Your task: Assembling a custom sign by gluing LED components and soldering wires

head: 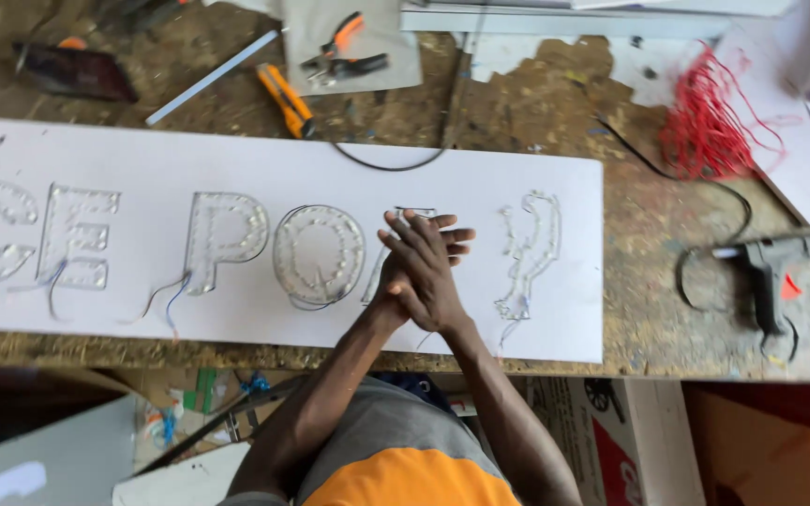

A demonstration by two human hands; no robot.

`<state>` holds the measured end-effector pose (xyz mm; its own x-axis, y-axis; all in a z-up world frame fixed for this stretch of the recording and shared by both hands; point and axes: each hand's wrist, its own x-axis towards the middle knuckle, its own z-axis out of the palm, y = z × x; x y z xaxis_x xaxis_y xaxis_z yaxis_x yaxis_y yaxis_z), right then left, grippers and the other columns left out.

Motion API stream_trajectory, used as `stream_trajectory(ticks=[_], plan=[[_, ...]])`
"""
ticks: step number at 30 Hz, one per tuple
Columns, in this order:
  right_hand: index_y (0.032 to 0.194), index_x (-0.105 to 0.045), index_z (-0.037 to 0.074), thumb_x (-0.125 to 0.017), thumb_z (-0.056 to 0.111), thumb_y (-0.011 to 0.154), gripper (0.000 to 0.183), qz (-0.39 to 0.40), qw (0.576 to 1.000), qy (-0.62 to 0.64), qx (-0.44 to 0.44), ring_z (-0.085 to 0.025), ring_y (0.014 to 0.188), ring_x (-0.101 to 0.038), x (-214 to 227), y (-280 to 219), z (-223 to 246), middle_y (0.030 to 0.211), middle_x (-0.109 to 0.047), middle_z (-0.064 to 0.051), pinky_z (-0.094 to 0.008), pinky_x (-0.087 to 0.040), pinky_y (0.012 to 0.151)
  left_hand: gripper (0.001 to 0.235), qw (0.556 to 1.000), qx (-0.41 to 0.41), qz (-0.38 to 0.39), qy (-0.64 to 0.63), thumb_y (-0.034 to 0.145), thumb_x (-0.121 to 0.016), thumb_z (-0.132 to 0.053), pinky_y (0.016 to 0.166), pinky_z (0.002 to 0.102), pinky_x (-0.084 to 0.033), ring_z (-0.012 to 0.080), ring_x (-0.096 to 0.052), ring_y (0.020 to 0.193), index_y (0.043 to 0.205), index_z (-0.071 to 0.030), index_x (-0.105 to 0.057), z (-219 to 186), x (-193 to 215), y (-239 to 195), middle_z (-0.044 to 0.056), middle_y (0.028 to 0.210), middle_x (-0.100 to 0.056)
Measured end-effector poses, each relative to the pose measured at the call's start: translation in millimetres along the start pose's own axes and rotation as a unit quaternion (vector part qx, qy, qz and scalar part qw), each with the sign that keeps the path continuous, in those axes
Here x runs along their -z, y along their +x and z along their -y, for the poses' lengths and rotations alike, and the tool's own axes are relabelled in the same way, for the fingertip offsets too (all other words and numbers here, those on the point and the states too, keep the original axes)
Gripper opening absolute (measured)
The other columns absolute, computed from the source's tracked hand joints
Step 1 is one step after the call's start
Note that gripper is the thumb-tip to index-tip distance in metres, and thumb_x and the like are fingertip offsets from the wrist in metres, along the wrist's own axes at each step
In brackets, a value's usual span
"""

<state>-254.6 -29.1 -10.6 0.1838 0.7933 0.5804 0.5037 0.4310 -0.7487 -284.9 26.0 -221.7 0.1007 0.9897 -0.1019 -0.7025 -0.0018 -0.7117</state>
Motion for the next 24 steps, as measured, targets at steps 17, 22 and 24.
stream_trajectory(ticks=[17, 22, 24], plan=[[0.175, -0.036, 0.001, -0.020, 0.079, 0.115, 0.100, -0.008, 0.744, 0.608, -0.276, -0.058, 0.139, -0.066, -289.8, 57.2, -1.9, 0.148, -0.064, -0.041, -0.065, -0.054, 0.115, 0.040, 0.637, 0.302, 0.143, 0.695, 0.113, -0.075, -0.025, 0.109, 0.041, -0.062, 0.0209, -0.079, 0.112, 0.143, 0.002, -0.071, -61.2, -404.0, 86.2, 0.015, 0.116, -0.080], [0.169, -0.046, -0.002, -0.036, 0.075, 0.117, 0.094, -0.013, 0.641, 0.703, -0.307, -0.059, 0.139, -0.062, -418.2, 81.8, 50.3, 0.153, -0.059, -0.041, -0.058, -0.059, 0.112, 0.041, 0.588, 0.290, 0.079, 0.751, 0.110, -0.080, -0.028, 0.111, 0.040, -0.060, 0.0214, -0.079, 0.115, 0.141, -0.002, -0.072, -146.9, -491.0, 121.0, 0.015, 0.118, -0.080], [0.166, -0.049, -0.003, -0.037, 0.075, 0.116, 0.093, -0.003, 0.636, 0.707, -0.309, -0.056, 0.139, -0.062, -451.5, 113.4, 76.0, 0.152, -0.060, -0.040, -0.056, -0.057, 0.114, 0.041, 0.557, 0.282, 0.062, 0.779, 0.108, -0.082, -0.030, 0.112, 0.040, -0.060, 0.0216, -0.079, 0.117, 0.140, -0.004, -0.073, -170.1, -529.2, 138.7, 0.015, 0.119, -0.080]])
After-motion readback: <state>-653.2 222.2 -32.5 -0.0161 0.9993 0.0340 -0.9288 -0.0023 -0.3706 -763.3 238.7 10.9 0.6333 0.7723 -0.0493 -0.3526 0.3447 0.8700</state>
